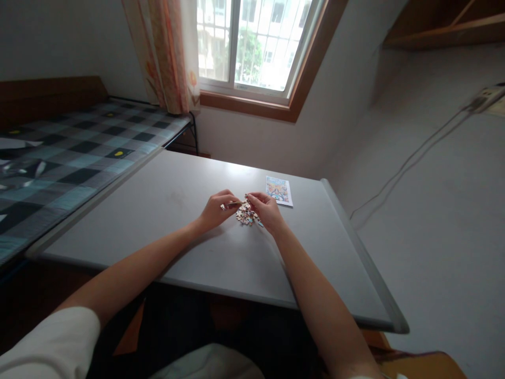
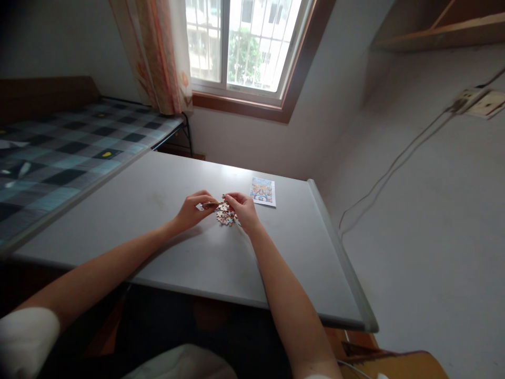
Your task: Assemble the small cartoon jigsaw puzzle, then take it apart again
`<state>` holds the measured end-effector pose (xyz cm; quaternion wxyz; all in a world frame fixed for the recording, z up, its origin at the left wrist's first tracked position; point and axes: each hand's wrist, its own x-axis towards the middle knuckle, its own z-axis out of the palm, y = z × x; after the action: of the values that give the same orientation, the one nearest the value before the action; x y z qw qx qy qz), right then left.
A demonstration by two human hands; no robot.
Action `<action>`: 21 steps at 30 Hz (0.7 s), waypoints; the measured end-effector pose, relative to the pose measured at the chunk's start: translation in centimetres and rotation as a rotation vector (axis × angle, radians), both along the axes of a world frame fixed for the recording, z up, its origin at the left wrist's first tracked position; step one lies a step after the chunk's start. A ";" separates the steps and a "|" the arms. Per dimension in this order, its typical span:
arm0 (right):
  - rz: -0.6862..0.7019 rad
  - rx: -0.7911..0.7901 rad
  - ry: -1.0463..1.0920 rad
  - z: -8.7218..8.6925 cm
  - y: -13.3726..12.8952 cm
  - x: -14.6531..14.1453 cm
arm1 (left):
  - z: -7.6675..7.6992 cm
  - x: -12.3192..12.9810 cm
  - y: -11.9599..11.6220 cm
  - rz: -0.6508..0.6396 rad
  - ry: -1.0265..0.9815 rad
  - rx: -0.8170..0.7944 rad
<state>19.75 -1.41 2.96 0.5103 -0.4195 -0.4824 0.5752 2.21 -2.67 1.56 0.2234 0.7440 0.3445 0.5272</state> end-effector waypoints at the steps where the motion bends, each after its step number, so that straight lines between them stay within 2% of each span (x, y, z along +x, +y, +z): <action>1: -0.023 0.015 -0.006 -0.1 0.1 0.1 | 0.1 0.1 0.0 0.009 -0.024 -0.029; 5: -0.114 0.082 -0.189 -0.8 0.8 0.6 | 0.3 0.2 0.3 0.006 -0.212 -0.306; 8: -0.186 0.210 -0.384 -1.1 1.0 0.7 | 0.5 0.1 0.5 -0.030 -0.325 -0.491; 10: -0.149 0.267 -0.393 -1.1 0.8 0.5 | 0.7 0.0 0.5 -0.064 -0.342 -0.534; 14: 0.039 0.269 -0.298 -0.9 0.2 0.0 | 0.9 0.0 0.2 -0.185 -0.305 -0.591; 21: 0.019 0.281 -0.273 -0.6 0.0 -0.1 | 0.5 0.1 0.2 -0.250 -0.417 -0.693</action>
<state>19.66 -1.38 2.38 0.4881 -0.4136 -0.6267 0.4448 2.34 -2.50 2.07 0.5874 0.5384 0.3560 0.4881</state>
